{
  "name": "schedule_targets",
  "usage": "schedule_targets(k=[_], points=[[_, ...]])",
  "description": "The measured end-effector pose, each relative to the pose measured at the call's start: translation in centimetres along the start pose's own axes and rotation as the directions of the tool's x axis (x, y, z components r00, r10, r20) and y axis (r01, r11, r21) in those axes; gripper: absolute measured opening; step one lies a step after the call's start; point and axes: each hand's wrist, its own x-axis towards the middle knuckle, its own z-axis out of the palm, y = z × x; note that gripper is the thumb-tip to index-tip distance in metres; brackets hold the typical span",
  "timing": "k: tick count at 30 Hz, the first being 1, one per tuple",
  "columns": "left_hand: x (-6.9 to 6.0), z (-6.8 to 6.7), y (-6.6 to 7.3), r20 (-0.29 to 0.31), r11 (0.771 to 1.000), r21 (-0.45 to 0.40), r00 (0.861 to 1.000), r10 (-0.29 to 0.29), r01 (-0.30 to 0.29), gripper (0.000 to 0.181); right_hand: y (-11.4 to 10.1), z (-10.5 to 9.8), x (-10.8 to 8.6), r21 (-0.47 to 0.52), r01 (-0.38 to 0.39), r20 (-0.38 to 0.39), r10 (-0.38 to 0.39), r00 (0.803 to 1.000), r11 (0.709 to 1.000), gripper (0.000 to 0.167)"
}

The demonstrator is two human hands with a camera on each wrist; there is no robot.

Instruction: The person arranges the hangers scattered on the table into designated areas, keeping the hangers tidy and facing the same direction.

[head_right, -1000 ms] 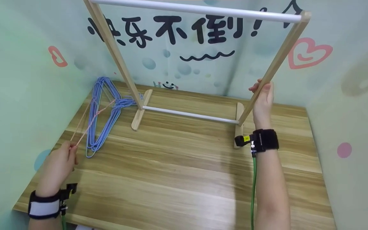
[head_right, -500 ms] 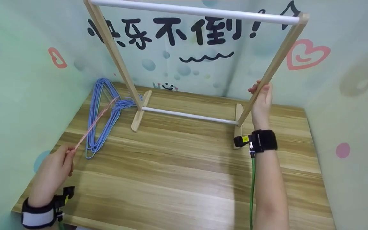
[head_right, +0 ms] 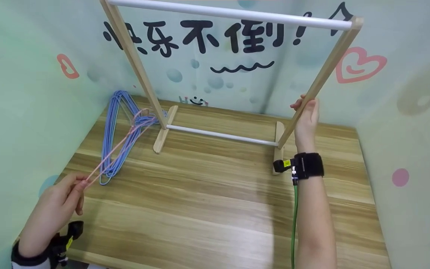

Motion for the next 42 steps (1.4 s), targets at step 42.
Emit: schedule_targets(k=[42], points=[[6.8,-0.3,7.0,-0.809,0.746,-0.330,0.581,0.091,-0.578,0.032,-0.1,-0.3,-0.2,-0.062,-0.023,0.030,0.025,0.999,0.998,0.042]])
